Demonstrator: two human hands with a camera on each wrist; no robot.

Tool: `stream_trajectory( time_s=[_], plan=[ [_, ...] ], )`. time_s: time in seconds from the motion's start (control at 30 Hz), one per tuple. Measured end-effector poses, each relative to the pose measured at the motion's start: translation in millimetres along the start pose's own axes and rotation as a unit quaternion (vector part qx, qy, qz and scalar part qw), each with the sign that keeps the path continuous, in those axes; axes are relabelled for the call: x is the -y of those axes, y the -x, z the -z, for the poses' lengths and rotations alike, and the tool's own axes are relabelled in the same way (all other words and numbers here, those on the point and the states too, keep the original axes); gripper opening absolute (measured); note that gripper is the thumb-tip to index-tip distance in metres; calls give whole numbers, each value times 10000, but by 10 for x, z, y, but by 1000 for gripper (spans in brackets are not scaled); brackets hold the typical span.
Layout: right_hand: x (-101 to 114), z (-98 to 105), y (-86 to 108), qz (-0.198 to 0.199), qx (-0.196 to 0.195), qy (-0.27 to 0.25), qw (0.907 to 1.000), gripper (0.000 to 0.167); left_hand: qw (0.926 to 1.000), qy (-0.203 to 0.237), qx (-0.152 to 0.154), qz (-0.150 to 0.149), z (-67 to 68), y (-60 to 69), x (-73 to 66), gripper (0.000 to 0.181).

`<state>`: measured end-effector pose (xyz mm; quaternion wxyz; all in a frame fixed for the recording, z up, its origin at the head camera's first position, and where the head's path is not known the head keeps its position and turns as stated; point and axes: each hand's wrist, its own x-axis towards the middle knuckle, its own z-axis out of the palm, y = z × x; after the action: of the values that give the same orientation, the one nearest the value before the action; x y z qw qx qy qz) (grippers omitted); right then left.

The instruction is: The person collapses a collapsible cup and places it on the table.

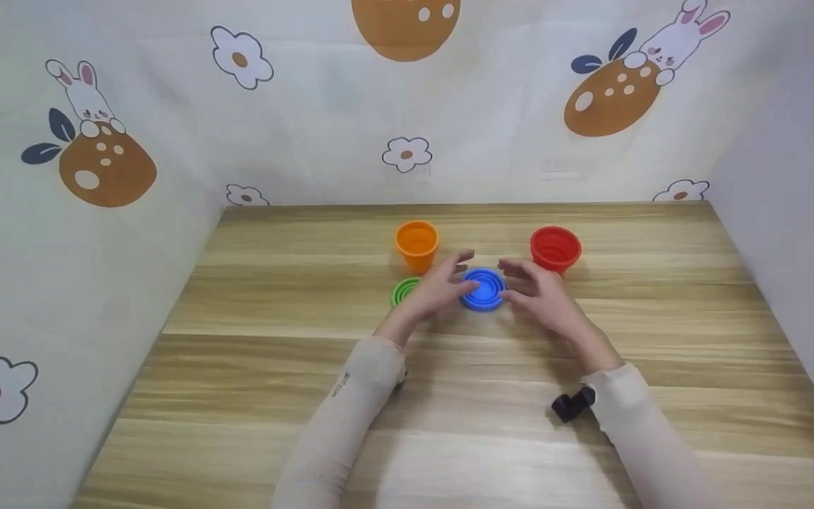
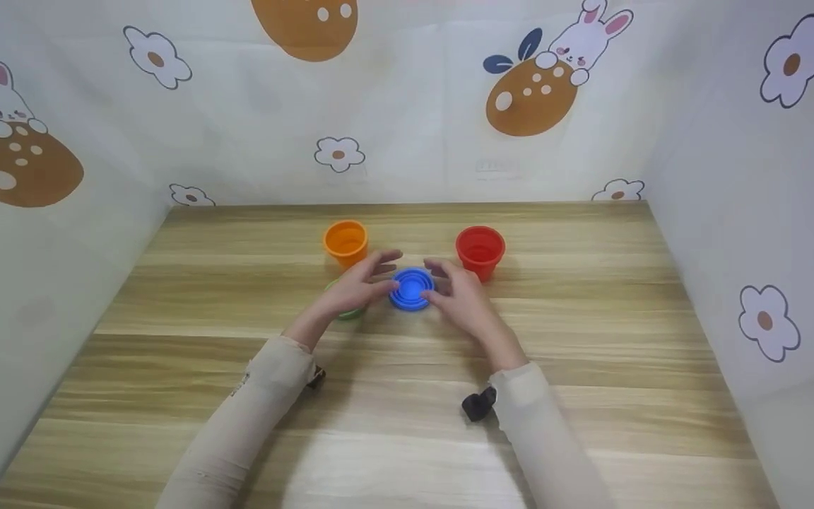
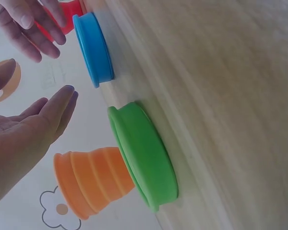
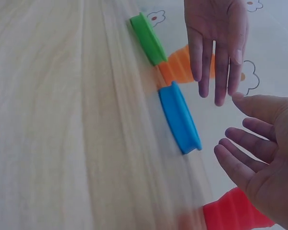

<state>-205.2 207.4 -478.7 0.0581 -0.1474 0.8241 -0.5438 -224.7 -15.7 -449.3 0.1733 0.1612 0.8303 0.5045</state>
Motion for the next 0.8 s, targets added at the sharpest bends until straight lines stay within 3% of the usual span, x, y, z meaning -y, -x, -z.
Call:
stream_trajectory(
  time_s=[0.2,0.47,0.8],
  plan=[
    [102,27,21,189,-115,-209,9995,57,9999,76,-21,-105,1,-12,-47,58],
    [224,90,52,430,-257,-168,9986,53,9997,211,-97,-10,-25,-49,-114,58],
    [332,225,52,780,-675,-193,9945,50,9987,446,-209,-164,-57,-128,-198,56]
  ],
)
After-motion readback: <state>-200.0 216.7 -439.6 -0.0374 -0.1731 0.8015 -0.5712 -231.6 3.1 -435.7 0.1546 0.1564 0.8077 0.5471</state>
